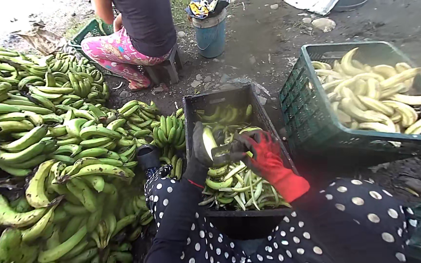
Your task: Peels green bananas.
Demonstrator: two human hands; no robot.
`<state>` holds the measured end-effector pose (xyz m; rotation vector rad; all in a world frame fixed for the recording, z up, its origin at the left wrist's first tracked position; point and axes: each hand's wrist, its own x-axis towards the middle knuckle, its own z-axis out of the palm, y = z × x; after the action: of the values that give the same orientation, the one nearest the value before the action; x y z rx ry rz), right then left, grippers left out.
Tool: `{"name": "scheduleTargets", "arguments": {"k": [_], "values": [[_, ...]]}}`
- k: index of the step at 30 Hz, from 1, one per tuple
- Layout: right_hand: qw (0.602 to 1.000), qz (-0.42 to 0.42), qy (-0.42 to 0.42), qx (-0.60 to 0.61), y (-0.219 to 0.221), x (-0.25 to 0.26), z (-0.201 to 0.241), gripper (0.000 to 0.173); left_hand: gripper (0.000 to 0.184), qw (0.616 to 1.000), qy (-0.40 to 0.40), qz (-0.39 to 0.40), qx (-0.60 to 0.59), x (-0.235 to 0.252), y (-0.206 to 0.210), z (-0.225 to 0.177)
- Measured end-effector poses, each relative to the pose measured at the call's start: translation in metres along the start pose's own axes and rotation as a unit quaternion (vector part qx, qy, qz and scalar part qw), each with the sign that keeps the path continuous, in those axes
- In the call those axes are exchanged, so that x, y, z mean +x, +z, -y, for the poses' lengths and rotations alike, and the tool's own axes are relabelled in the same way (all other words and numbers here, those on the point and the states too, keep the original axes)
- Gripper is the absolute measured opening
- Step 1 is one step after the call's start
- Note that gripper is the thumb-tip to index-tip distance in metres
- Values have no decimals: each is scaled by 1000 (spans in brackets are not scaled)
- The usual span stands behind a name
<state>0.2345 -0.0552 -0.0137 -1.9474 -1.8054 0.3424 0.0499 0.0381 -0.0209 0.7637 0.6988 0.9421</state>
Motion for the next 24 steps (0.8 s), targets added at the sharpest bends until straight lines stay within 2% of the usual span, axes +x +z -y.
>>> {"name": "scheduleTargets", "arguments": {"k": [2,3,5,7,10,12,13,14,16,18,20,22,24], "values": [[997,-52,-61,-17,10,-6,-1,67,43,1000,-22,2,-13,-5,-11,2],[996,-66,-65,-19,12,-7,-1,66,41,1000,-17,0,5,-8,-12,1],[998,-53,-28,-11,7,-7,5,62,43,998,0,-25,61,-9,-3,-3],[998,25,59,9,-4,-4,14,58,49,988,34,-51,139,-7,8,-6],[977,101,174,68,-6,10,16,49,62,933,95,-11,347,-9,16,-4],[968,97,187,136,4,18,3,40,58,888,92,47,447,-17,29,-9],[964,92,179,176,9,19,-7,39,63,877,91,88,464,-21,32,-10],[959,90,164,215,13,18,-17,41,69,876,88,123,459,-22,32,-7],[952,72,150,258,19,17,-30,44,67,920,52,136,364,-20,36,0],[959,56,153,232,16,18,-27,40,57,973,7,126,193,-14,34,2],[973,60,151,166,4,19,-16,38,51,990,8,98,99,-6,27,-3],[990,78,82,83,-6,16,-10,49,51,993,10,73,97,-5,14,-11],[998,54,-19,41,-5,7,-8,57,47,993,-12,13,117,-11,13,-23]]}}
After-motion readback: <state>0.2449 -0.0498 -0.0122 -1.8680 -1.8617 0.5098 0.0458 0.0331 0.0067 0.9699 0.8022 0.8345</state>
